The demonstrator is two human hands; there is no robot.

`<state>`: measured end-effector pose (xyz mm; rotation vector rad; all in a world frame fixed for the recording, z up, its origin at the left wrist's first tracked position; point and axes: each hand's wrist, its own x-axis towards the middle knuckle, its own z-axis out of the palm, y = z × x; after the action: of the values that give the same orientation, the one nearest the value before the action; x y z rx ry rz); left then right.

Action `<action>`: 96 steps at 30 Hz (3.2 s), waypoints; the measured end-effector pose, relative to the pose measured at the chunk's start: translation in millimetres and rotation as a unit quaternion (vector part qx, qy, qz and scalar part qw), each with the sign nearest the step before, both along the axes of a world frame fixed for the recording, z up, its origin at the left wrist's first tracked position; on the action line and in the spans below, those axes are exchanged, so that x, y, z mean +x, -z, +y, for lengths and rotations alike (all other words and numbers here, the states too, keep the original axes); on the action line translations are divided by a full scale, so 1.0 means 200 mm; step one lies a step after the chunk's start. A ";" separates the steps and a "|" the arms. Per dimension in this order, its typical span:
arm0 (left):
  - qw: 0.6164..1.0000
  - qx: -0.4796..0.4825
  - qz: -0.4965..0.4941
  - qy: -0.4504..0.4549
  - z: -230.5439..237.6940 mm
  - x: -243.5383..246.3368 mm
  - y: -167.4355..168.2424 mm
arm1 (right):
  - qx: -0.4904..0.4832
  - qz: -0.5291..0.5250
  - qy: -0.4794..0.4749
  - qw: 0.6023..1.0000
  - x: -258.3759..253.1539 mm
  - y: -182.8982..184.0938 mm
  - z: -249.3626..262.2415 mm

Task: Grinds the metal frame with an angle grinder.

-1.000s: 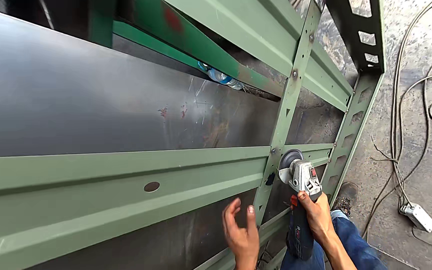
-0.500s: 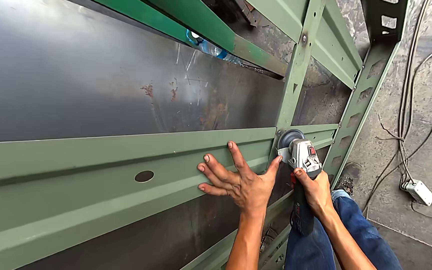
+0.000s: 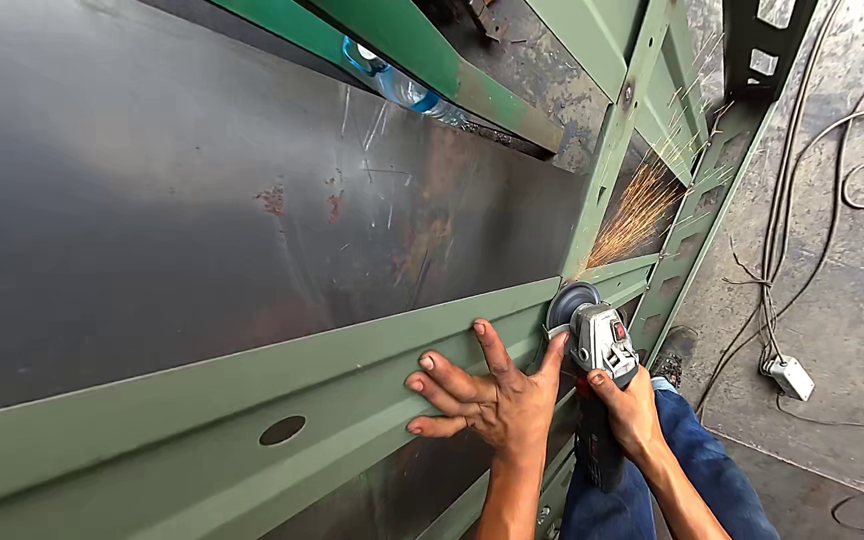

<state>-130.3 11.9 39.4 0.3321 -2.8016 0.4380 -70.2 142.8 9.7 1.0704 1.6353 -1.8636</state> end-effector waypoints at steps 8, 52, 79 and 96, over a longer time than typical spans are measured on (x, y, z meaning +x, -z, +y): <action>1.000 -0.007 0.008 -0.002 0.02 0.00 0.00 | -0.125 -0.037 0.043 0.991 -0.02 0.00 0.04; 0.999 -0.016 -0.021 -0.019 0.05 -0.01 0.01 | -0.121 -0.133 -0.026 0.983 -0.09 -0.02 0.12; 1.000 0.007 0.022 -0.003 0.04 -0.01 0.02 | -0.034 -0.090 -0.094 0.991 -0.16 -0.07 0.08; 1.000 -0.001 0.010 0.004 0.03 -0.01 0.03 | -0.159 -0.060 0.074 0.983 -0.05 0.01 0.01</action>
<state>-131.6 17.5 32.8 0.3225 -2.7819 0.4335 -79.5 143.8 7.8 1.1618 1.1693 -2.0266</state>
